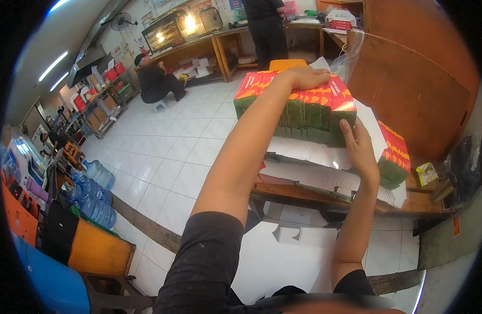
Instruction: Assembling and stacking cardboard food containers at a table.
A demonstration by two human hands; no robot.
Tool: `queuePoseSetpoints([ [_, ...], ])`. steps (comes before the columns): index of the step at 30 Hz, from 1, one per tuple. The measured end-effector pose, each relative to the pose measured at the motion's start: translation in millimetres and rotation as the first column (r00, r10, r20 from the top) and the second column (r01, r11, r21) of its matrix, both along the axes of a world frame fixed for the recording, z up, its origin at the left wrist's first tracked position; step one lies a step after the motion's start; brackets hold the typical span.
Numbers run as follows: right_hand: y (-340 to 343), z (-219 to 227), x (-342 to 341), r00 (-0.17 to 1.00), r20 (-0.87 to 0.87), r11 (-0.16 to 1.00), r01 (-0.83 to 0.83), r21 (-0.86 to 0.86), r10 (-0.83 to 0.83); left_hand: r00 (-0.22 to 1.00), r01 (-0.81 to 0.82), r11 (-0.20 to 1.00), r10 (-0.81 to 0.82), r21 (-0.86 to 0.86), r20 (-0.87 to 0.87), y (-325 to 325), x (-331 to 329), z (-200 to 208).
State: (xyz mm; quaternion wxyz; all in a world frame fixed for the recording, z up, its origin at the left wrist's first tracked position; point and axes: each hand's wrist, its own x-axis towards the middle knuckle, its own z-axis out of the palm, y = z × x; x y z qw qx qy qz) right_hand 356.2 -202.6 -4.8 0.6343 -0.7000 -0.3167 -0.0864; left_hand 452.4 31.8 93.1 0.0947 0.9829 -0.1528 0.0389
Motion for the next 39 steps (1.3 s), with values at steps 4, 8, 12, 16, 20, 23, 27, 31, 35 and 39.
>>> queuePoseSetpoints([
  [4, -1.0, -1.7, -0.7, 1.000, 0.010, 1.000, -0.001, 0.021, 0.000, 0.995, 0.077, 0.997, -0.078, 0.019, 0.067, -1.1, -3.5, 0.7],
  [8, 0.8, 0.9, -0.8, 0.997, 0.036, 0.998, 0.061, 0.000, -0.061, 1.000, -0.009, 1.000, 0.009, -0.028, -0.008, -4.6, -7.4, 3.8],
  [12, 8.0, 5.4, -1.5, 0.986, 0.082, 0.986, 0.154, -0.068, -0.148, 0.999, 0.028, 0.999, -0.026, 0.041, -0.029, -3.0, -3.9, 4.9],
  [16, 8.6, 6.8, -1.7, 0.991, 0.053, 0.993, 0.119, 0.019, -0.120, 0.998, 0.051, 0.999, -0.051, 0.003, -0.023, 0.1, 0.9, 0.8],
  [20, 6.3, 4.4, -1.4, 0.988, 0.030, 0.989, 0.150, -0.017, -0.149, 0.999, -0.012, 1.000, 0.012, -0.002, -0.031, -2.1, -0.8, 0.4],
  [23, 9.3, 1.5, -1.3, 0.991, 0.069, 0.991, 0.106, 0.078, -0.111, 1.000, -0.020, 0.999, 0.021, -0.027, 0.016, -4.6, -6.0, 2.9],
  [27, 7.4, 0.0, 0.6, 0.998, -0.047, 0.996, 0.043, 0.080, -0.039, 0.997, -0.070, 0.997, 0.069, -0.030, -0.024, -6.2, -8.4, 4.8],
  [31, 3.3, -2.2, 1.8, 0.998, 0.013, 0.998, 0.064, 0.023, -0.064, 0.999, -0.041, 0.999, 0.041, -0.035, 0.017, -6.3, -6.4, 2.9],
  [35, 3.6, -4.0, 1.5, 0.999, -0.041, 0.998, -0.022, 0.058, 0.024, 1.000, 0.026, 0.999, -0.025, -0.028, 0.012, -4.3, -6.3, 2.9],
  [39, 4.6, -2.9, 1.6, 0.999, -0.028, 0.997, -0.027, 0.066, 0.029, 0.998, 0.062, 0.998, -0.062, -0.006, 0.001, -2.7, -6.8, 3.0],
])
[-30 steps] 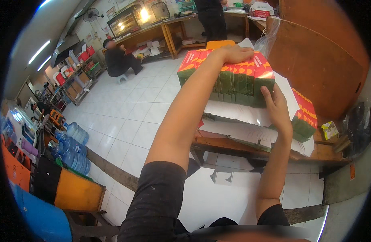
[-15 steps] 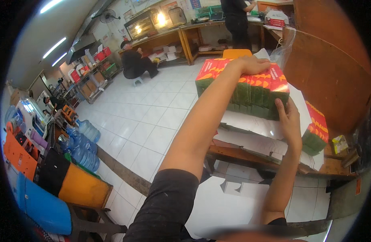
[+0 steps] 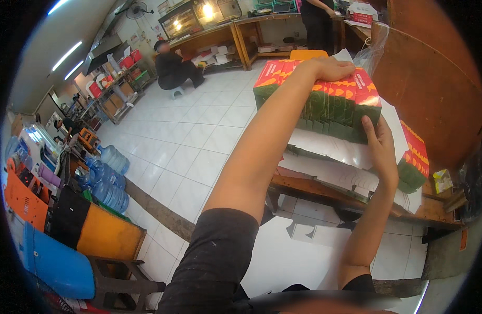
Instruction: Assembling and stacking cardboard food containers at a table.
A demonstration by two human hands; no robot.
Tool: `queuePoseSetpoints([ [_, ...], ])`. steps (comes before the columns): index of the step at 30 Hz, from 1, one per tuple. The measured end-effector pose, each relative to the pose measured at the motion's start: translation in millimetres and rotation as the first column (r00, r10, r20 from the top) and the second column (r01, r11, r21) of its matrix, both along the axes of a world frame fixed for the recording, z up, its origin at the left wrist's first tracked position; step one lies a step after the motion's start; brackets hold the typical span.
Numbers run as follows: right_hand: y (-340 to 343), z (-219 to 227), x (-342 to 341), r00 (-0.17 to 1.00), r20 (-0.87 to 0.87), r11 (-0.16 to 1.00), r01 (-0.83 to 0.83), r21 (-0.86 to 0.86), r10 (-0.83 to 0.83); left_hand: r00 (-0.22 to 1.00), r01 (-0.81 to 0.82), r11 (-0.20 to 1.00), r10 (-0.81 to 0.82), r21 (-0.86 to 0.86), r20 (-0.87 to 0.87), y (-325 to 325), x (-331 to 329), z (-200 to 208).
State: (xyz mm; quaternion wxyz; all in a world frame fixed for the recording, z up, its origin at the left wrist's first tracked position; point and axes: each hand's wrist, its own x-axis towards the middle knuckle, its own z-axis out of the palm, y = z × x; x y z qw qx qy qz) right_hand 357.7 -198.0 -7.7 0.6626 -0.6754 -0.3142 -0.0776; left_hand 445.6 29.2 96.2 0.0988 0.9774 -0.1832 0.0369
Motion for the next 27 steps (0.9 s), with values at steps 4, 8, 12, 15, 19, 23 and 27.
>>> queuePoseSetpoints([
  [4, -1.1, 1.9, -1.8, 0.999, -0.038, 1.000, 0.003, 0.013, -0.003, 0.999, -0.028, 1.000, 0.028, -0.004, 0.031, -1.0, 2.9, -3.2],
  [8, -3.4, 2.8, -8.5, 0.993, 0.116, 0.996, 0.046, -0.073, -0.037, 0.999, -0.032, 0.999, 0.032, 0.002, 0.007, 0.7, 6.9, -3.0],
  [12, -8.7, 8.2, -13.3, 0.963, 0.251, 0.969, 0.148, -0.196, -0.097, 0.999, -0.045, 0.999, 0.044, 0.028, 0.004, 0.1, 8.0, -3.8],
  [15, -7.7, 11.8, -11.4, 0.966, 0.248, 0.968, 0.133, -0.212, -0.078, 1.000, -0.010, 1.000, 0.010, 0.020, 0.024, 1.1, 4.6, -3.5],
  [19, -3.3, 7.7, -4.3, 0.882, 0.429, 0.948, 0.281, -0.152, -0.193, 0.999, 0.012, 0.995, -0.017, -0.095, -0.047, 0.9, 1.8, -1.2],
  [23, -3.0, -0.9, 3.2, 0.885, 0.400, 0.943, 0.308, -0.126, -0.236, 0.999, -0.019, 0.995, 0.014, -0.097, -0.051, -1.5, 1.1, 3.0],
  [27, -3.7, -3.2, 6.2, 0.903, 0.353, 0.934, 0.317, -0.164, -0.244, 0.997, 0.050, 0.998, -0.047, -0.050, 0.062, -9.0, -6.6, 5.1],
])
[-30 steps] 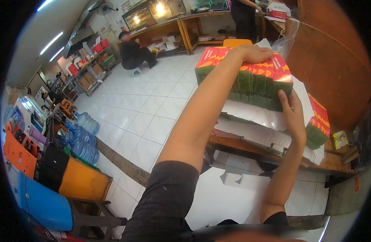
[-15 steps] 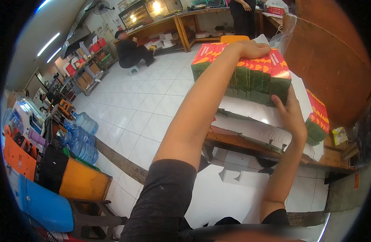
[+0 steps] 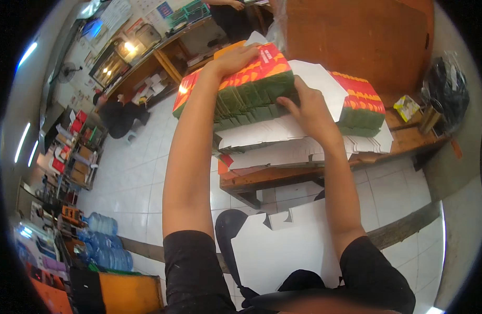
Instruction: Assembling and stacking cardboard food containers at a table.
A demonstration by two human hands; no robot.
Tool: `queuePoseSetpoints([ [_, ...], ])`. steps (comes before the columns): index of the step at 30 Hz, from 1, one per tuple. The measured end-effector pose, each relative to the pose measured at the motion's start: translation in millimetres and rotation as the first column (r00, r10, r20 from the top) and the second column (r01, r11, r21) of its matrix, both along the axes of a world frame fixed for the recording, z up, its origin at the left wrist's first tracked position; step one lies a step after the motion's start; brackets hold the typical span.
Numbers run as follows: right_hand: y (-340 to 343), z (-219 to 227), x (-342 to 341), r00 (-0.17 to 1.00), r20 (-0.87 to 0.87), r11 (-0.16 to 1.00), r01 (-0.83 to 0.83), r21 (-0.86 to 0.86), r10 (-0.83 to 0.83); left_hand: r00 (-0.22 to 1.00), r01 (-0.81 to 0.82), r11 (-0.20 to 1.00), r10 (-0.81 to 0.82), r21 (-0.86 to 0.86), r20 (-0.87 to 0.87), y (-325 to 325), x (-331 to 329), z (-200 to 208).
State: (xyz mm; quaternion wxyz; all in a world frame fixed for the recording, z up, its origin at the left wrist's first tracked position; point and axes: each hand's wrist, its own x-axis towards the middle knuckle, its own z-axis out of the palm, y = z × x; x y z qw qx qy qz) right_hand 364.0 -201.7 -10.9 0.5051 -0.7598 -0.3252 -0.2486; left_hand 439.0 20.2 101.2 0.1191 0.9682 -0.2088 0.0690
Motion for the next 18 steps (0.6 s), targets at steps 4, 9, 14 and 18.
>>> queuePoseSetpoints([
  [4, -2.2, -3.3, 2.4, 1.000, -0.025, 0.999, -0.014, 0.044, 0.015, 0.996, -0.054, 0.996, 0.058, 0.070, -0.064, -5.6, -9.2, 5.5],
  [9, -1.5, -14.2, 12.4, 0.999, -0.025, 0.993, -0.034, 0.111, 0.037, 0.985, -0.147, 0.988, 0.150, 0.045, -0.089, -11.8, -11.6, 7.0],
  [14, 3.5, -18.6, 18.4, 0.996, 0.035, 0.993, -0.085, 0.083, 0.082, 0.982, -0.160, 0.986, 0.163, 0.038, -0.100, -9.7, 0.4, 2.3],
  [18, -0.2, -6.4, 12.8, 0.894, -0.096, 0.836, -0.366, 0.408, 0.438, 0.988, -0.147, 0.985, 0.151, 0.089, -0.039, -2.2, 7.3, -0.5],
])
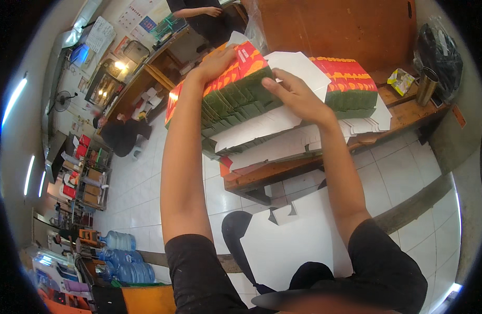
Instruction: Assembling and stacking cardboard food containers at a table.
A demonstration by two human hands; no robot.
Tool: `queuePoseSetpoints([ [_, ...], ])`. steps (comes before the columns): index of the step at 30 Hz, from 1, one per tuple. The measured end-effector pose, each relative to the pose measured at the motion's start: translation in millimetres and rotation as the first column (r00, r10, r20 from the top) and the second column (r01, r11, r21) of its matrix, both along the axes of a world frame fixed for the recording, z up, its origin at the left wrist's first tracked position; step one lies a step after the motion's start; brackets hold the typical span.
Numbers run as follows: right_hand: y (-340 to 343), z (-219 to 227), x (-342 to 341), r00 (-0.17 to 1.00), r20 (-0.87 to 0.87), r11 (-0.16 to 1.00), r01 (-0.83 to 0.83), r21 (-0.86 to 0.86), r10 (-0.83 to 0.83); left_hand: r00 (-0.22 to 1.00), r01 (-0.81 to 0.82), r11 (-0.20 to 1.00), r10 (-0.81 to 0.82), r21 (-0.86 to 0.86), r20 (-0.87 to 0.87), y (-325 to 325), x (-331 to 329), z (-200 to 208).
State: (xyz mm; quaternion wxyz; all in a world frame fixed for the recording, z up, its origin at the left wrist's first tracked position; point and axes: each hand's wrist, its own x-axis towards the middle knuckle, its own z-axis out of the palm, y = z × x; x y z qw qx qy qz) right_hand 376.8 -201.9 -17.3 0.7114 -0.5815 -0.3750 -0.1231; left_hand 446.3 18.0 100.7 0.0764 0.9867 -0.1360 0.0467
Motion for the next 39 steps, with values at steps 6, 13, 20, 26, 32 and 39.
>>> queuePoseSetpoints([
  [6, 17.2, 12.2, -12.9, 0.940, -0.016, 0.937, 0.340, -0.076, -0.342, 1.000, -0.017, 0.997, 0.017, -0.078, -0.001, -1.3, -3.4, -1.9],
  [13, 28.9, 6.7, -6.9, 0.921, -0.040, 0.921, 0.390, 0.026, -0.389, 1.000, -0.012, 0.994, 0.013, -0.104, 0.005, -0.3, -5.5, -2.5],
  [20, 42.3, 3.8, -6.7, 0.886, -0.066, 0.886, 0.462, 0.029, -0.460, 1.000, -0.001, 0.995, 0.002, -0.099, 0.015, 12.0, 10.0, -8.5],
  [26, 40.4, 4.7, -9.0, 0.909, -0.002, 0.907, 0.417, 0.065, -0.417, 0.999, 0.049, 0.996, -0.048, -0.078, 0.018, 15.2, 16.9, -9.2],
  [32, 33.0, 8.5, -13.2, 0.927, -0.026, 0.927, 0.374, -0.024, -0.375, 0.997, 0.068, 0.993, -0.072, -0.095, -0.034, 11.6, 15.2, -5.2],
  [39, 39.5, 11.6, -15.4, 0.944, -0.135, 0.937, 0.319, 0.139, -0.301, 0.999, 0.041, 0.998, -0.042, -0.048, -0.011, 12.9, 6.6, -2.6],
])
